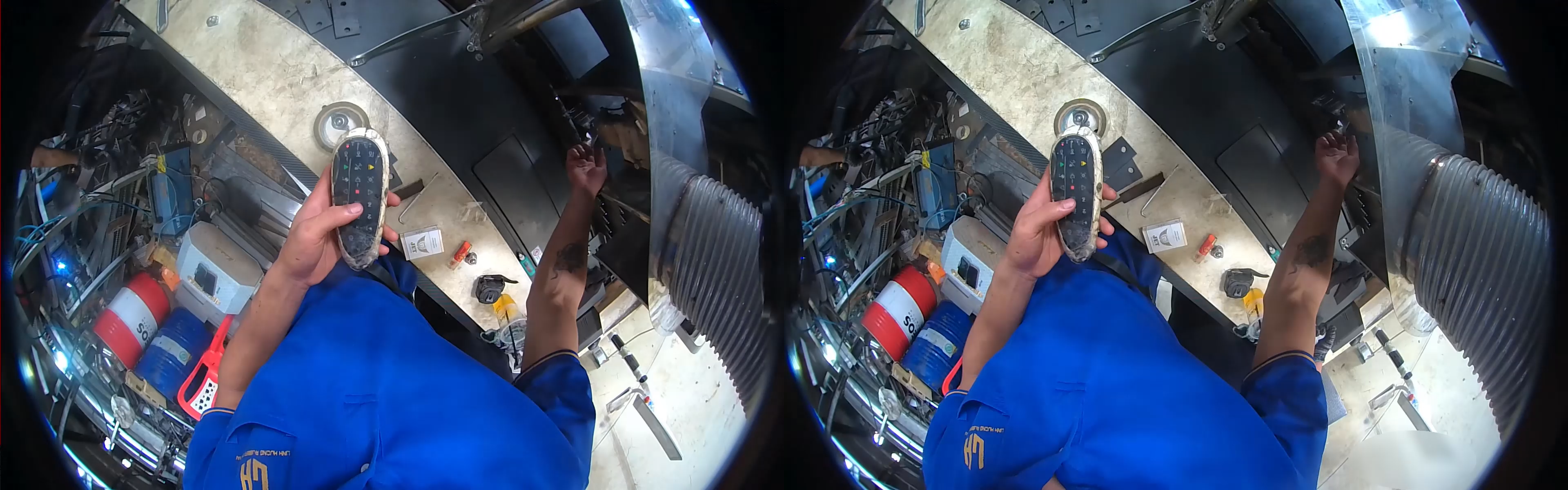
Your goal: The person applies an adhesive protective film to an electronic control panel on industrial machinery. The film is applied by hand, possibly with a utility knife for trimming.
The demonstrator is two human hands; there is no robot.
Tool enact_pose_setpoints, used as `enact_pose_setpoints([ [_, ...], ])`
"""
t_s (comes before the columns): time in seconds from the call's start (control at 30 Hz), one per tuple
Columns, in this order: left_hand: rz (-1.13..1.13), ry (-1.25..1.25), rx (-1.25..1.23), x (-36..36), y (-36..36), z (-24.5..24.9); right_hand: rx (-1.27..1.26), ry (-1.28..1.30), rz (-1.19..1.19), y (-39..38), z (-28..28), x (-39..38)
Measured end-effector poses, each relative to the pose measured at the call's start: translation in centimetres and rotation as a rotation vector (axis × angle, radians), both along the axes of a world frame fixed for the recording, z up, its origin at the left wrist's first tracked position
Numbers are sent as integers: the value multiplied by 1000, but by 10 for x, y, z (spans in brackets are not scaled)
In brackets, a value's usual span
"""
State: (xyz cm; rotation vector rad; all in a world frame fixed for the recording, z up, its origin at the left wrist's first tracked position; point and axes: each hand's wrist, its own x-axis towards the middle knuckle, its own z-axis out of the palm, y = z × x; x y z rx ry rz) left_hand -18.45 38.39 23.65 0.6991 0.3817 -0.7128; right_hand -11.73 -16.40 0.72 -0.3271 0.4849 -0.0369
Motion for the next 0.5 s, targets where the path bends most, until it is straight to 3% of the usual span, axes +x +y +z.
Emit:
enact_pose_setpoints([
  [0.17, 22, -11, 20, -2, 4, -1, 35, -38, 64, 20, 19, 4],
  [0.23, 29, -5, 29, -3, 5, -3, -148, 216, -124, 26, 24, 7],
  [0.33, 33, -7, 29, -3, 5, -3, -168, 303, -153, 27, 21, 12],
  [0.5, 52, -28, 42, -3, 3, -5, -168, 187, -108, 21, 7, 14],
])
